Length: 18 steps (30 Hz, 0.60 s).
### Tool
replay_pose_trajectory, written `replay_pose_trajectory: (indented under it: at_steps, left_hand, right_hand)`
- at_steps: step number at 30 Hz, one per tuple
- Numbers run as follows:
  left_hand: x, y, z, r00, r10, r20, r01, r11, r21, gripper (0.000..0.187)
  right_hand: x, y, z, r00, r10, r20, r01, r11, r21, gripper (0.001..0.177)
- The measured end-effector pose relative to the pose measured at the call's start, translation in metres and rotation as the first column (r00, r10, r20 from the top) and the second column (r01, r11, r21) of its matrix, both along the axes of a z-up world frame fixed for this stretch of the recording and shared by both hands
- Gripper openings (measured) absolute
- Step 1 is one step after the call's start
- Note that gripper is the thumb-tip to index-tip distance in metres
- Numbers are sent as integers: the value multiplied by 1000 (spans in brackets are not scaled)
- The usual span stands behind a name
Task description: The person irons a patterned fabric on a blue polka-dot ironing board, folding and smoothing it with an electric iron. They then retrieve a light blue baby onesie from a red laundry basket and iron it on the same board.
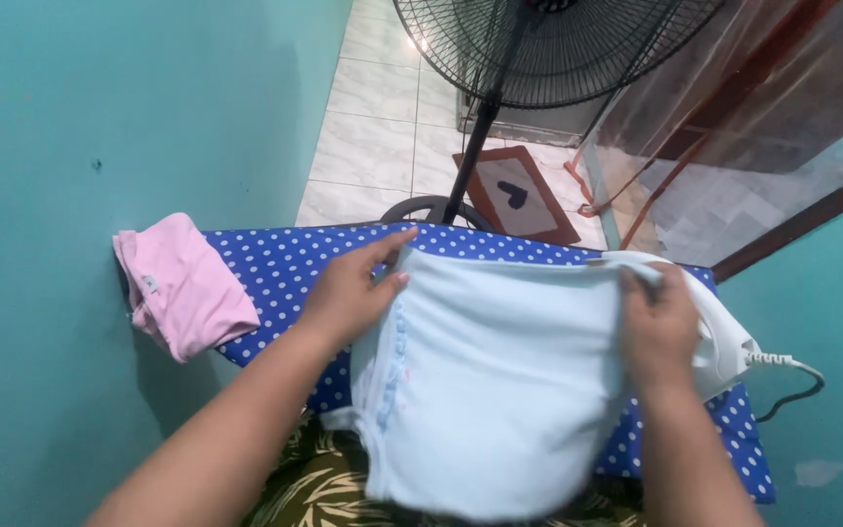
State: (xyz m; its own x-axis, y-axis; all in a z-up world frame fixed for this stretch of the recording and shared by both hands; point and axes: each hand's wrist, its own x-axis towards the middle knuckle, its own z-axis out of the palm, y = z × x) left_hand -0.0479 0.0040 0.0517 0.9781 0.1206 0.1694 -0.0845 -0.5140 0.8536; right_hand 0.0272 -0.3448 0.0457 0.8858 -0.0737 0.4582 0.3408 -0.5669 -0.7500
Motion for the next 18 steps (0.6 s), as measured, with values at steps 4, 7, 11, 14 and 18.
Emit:
replay_pose_trajectory:
  at_steps: [4,7,11,14,18]
  left_hand:
    - [34,-8,-40,977,113,-183,-72,973,219,52]
    - [49,-11,-66,984,129,-119,-81,935,346,47]
    - [52,-11,-91,995,98,13,-93,882,462,36]
    - [60,-6,-97,987,79,140,-145,814,563,38]
    - [68,-1,-90,996,85,29,-88,846,526,42]
  right_hand:
    - [25,30,-26,993,-114,20,113,918,-381,44]
    - [36,44,-55,997,-80,1,69,854,-515,47]
    - [24,61,-95,980,83,-179,-182,730,-659,52]
    - [36,69,-92,935,-13,-354,-268,628,-731,74]
    - [43,75,-74,905,-83,-416,-294,586,-756,83]
